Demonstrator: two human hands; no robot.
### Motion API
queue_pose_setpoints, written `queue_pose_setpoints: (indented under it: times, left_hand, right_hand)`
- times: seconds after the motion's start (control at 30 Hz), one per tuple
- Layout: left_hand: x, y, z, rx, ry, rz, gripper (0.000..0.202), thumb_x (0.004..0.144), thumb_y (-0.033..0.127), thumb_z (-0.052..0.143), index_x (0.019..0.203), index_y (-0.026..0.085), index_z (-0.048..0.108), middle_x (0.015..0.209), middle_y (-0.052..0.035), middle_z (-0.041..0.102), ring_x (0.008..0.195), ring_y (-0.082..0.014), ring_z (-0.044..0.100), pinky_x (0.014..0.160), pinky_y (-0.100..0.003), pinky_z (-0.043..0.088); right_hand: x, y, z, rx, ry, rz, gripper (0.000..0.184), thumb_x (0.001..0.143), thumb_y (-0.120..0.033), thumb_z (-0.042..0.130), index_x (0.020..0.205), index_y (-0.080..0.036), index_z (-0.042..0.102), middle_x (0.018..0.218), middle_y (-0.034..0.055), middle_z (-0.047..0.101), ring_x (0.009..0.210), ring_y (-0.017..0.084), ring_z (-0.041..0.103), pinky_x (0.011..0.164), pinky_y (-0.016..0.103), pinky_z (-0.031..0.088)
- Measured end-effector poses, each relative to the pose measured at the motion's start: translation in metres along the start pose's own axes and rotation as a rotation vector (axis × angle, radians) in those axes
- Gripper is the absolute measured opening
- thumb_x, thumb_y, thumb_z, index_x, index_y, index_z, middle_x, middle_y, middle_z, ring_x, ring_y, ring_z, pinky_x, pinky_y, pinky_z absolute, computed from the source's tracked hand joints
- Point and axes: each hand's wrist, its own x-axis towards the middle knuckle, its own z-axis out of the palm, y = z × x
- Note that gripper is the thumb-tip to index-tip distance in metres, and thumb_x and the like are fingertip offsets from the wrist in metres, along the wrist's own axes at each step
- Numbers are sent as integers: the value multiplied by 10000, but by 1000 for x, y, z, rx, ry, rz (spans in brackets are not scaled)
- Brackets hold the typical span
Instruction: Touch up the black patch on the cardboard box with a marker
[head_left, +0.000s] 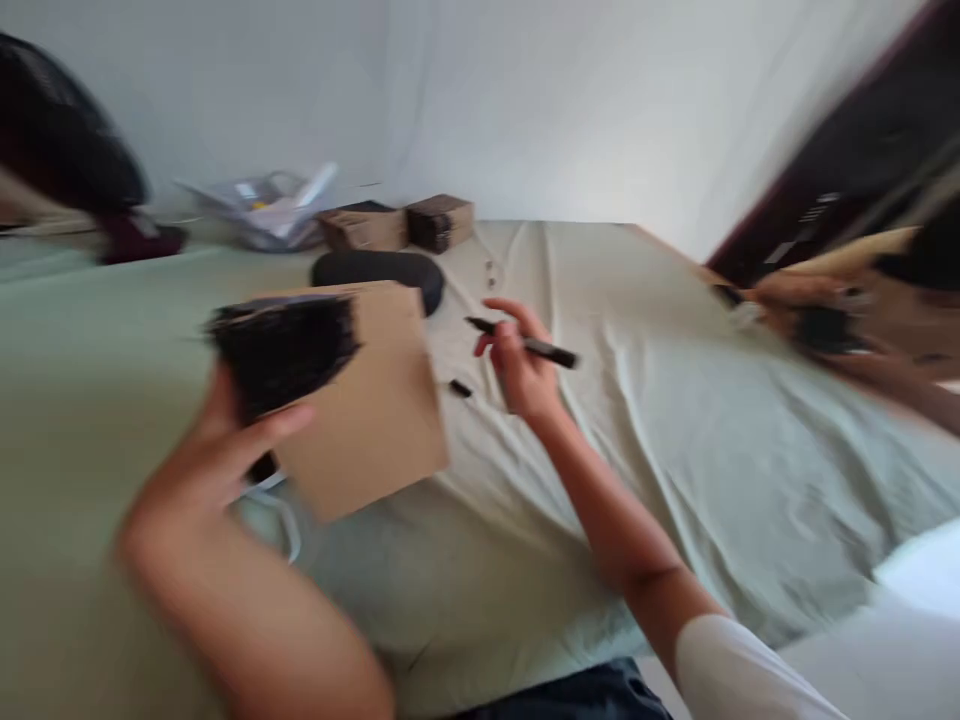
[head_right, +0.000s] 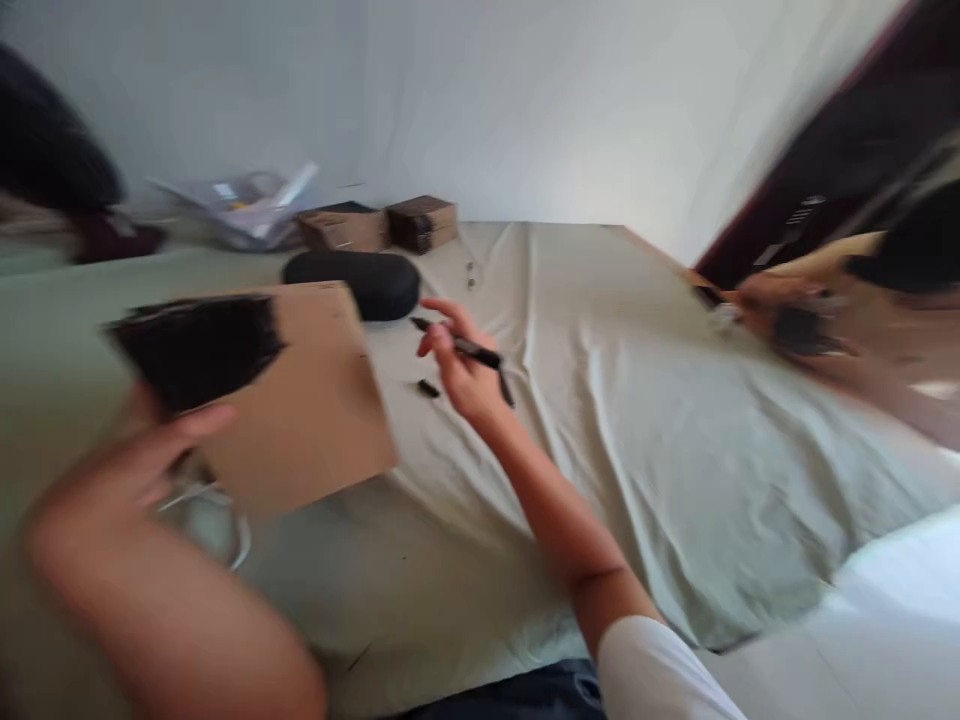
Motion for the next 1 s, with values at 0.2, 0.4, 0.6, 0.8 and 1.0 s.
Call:
queue_pose_setpoints:
  times: [0.2, 0.4, 0.6, 0.8, 1.0]
  left_hand:
    - [-4, 27, 14, -52, -160, -77, 1137, 875, 595, 833, 1764, 323, 180, 1794, -95, 383, 1645, -412, 367, 1358, -558, 316]
    - [-13, 40, 16, 17, -240, -124, 1043, 972, 535, 757, 1772, 345, 116, 1813, -68, 352, 1666, -376, 334, 1362, -531, 305]
    - [-14, 53, 28, 21, -312, -247, 1043, 982, 624, 742, 1770, 415, 92, 1809, -20, 366, 1653, -390, 359, 1276, -538, 457]
    - [-14, 53, 29, 4, -342, -232, 1147, 963, 534, 794, 1783, 363, 11, 1789, -96, 387, 1592, -400, 456, 1263, -560, 467]
    - [-10, 47, 27, 78, -319, -257, 1335, 857, 559, 878, 1788, 322, -48, 1672, -161, 500, 1476, -420, 576, 1248, -616, 461]
  right_hand:
    - [-8, -40, 9, 49, 80, -254, 162, 1079, -399, 641, 1113, -282, 749, 824, -9, 761, 643, 153, 652, 626, 309, 534]
    - [-13, -47, 16, 61, 60, -478, 217, 1021, -270, 621, 1228, -272, 688, 815, -1, 741, 668, 183, 694, 624, 336, 541]
    - [-9, -53, 23, -40, 47, -587, 109, 921, -190, 622, 991, -265, 659, 702, -30, 644, 606, 168, 556, 671, 372, 394]
    - [-12, -53, 22, -32, 18, -518, 106, 890, -167, 621, 924, -258, 662, 729, -34, 615, 637, 156, 548, 710, 373, 360]
    - [-13, -45, 28, -53, 7, -530, 97, 862, -166, 602, 872, -251, 646, 666, -47, 534, 606, 155, 521, 712, 382, 338]
